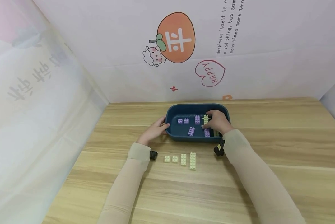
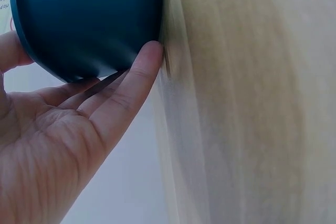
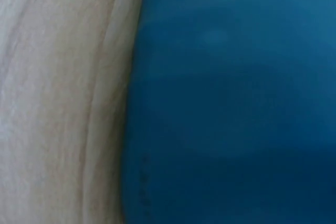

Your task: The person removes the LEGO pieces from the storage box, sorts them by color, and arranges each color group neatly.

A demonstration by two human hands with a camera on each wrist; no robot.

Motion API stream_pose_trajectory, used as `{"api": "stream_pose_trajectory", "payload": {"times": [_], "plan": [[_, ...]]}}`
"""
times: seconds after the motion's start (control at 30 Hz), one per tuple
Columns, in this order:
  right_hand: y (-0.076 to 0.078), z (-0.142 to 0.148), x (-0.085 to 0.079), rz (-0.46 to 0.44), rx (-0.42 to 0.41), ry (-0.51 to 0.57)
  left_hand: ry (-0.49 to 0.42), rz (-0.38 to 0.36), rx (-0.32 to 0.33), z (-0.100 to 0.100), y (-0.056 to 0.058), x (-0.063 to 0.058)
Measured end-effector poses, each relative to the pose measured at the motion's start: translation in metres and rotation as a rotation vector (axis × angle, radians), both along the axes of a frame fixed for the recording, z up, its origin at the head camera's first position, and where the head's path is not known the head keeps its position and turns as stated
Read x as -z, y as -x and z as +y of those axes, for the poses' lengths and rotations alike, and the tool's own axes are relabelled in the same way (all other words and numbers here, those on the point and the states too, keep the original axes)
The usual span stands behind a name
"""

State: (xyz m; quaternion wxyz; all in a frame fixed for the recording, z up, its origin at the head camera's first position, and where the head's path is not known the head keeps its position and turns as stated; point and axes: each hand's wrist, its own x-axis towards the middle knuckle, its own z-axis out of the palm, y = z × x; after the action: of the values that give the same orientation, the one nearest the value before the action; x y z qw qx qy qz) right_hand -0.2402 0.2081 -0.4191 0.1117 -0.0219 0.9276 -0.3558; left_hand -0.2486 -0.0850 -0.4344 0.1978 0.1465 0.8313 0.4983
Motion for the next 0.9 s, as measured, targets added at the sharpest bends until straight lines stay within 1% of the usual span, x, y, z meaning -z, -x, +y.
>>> {"api": "stream_pose_trajectory", "payload": {"times": [0.13,0.27,0.4,0.47,0.7,0.9], "plan": [[0.0017,-0.0002,0.0002,0.0,-0.019,0.0,0.009,0.011,0.003,-0.0005,0.0003,0.0004],[0.0032,0.0017,0.0002,-0.003,-0.064,-0.014,0.013,0.028,0.01,-0.0006,0.0001,-0.0002],[0.0038,0.0039,-0.001,-0.012,-0.117,-0.033,0.002,0.016,0.011,-0.001,-0.0002,-0.001],[0.0037,0.0049,-0.0021,-0.011,-0.128,-0.037,-0.004,0.01,0.013,-0.0008,0.0,-0.0017],[0.0043,0.0042,-0.0014,0.001,-0.096,-0.03,-0.016,0.004,0.014,-0.0003,0.0012,-0.0017],[0.003,0.0049,0.0017,0.021,-0.054,-0.018,0.002,0.014,0.008,0.0003,-0.0023,-0.0028]]}}
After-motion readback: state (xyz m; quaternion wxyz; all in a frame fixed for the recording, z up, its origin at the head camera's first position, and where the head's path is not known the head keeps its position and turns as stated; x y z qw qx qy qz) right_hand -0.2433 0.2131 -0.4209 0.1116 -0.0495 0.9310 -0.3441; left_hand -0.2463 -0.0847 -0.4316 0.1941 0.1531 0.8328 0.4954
